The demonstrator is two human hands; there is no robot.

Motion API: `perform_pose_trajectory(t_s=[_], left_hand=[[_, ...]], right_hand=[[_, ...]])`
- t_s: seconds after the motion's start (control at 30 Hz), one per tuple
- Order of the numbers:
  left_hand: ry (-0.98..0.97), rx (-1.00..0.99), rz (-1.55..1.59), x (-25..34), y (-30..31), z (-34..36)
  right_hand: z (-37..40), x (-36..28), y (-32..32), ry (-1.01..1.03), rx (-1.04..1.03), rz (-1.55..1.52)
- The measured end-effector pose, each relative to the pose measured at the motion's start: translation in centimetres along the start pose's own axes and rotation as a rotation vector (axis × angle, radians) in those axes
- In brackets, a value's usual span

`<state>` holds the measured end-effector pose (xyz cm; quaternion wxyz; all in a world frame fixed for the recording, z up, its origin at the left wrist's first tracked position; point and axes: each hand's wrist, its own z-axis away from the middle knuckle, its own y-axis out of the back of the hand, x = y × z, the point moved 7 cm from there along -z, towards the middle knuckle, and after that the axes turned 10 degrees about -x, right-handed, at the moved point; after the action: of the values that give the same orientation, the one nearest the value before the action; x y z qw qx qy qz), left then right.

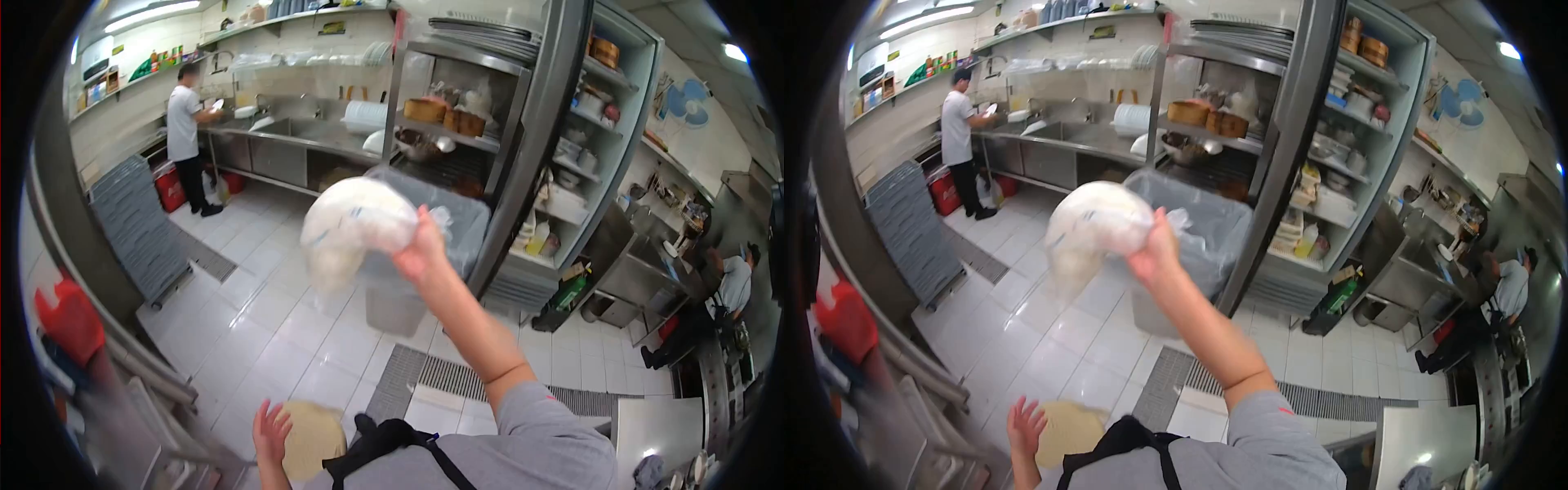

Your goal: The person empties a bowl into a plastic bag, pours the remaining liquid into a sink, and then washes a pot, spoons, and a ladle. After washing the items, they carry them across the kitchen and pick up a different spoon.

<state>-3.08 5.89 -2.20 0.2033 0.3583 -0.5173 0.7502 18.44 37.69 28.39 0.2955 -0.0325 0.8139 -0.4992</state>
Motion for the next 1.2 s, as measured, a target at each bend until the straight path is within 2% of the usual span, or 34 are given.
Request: perform_pose_trajectory(t_s=[0.07,0.1,0.2,0.23,0.27,0.33,0.37,0.47,0.5,0.57,0.7,0.73,0.77,0.83,0.9,1.0,1.03,1.1,1.13,1.2], left_hand=[[0.045,0.245,-0.066,0.0,4.1,2.2],[0.057,0.228,-0.017,-2.6,2.3,-8.3],[0.201,0.401,-0.025,-5.0,6.8,-11.0],[0.249,0.428,-0.173,-6.1,8.7,-11.4],[0.289,0.454,-0.327,-7.0,11.3,-11.5],[0.411,0.401,-0.427,-11.1,18.8,-11.7],[0.476,0.447,-0.461,-11.4,19.0,-11.2],[0.610,0.556,-0.482,-12.9,16.3,-13.6],[0.630,0.565,-0.483,-13.2,15.0,-15.2],[0.650,0.581,-0.487,-13.4,12.5,-18.7],[0.672,0.608,-0.486,-13.6,8.5,-24.5],[0.668,0.619,-0.485,-13.7,7.8,-25.6],[0.670,0.624,-0.488,-13.8,7.3,-26.5],[0.670,0.635,-0.490,-14.1,6.3,-28.3],[0.671,0.645,-0.493,-14.2,5.5,-29.6],[0.682,0.682,-0.487,-14.7,5.5,-29.3],[0.688,0.698,-0.483,-14.8,5.6,-28.8],[0.706,0.718,-0.468,-15.5,6.1,-27.9],[0.713,0.730,-0.459,-15.9,6.5,-27.1],[0.723,0.749,-0.439,-16.8,7.2,-25.5]], right_hand=[[-2.6,-5.8,-1.6,0.141,0.090,0.108],[-13.2,-10.8,1.7,0.207,0.115,0.246],[-22.8,-21.0,5.0,0.469,0.160,0.332],[-25.5,-24.3,5.8,0.503,0.176,0.330],[-27.8,-27.7,7.3,0.637,0.215,0.340],[-32.4,-33.7,9.9,0.757,0.257,0.372],[-34.7,-36.8,11.5,0.809,0.276,0.389],[-41.7,-47.2,17.4,0.958,0.310,0.436],[-41.7,-46.0,16.2,0.954,0.309,0.435],[-39.2,-45.5,13.9,1.108,0.623,0.617],[-43.8,-53.1,20.3,1.148,0.691,0.732],[-45.4,-55.7,22.7,1.176,0.626,0.700],[-46.6,-57.0,24.7,1.202,0.566,0.662],[-47.4,-57.3,26.2,1.242,0.615,0.622],[-46.6,-57.6,25.0,1.428,0.677,0.892],[-46.4,-55.7,22.3,1.363,0.723,0.921],[-48.0,-58.7,24.8,1.208,0.928,0.958],[-49.9,-60.6,27.2,0.914,1.027,0.676],[-49.6,-60.3,27.2,0.904,1.034,0.677],[-50.5,-59.1,27.3,0.422,1.122,1.190]])
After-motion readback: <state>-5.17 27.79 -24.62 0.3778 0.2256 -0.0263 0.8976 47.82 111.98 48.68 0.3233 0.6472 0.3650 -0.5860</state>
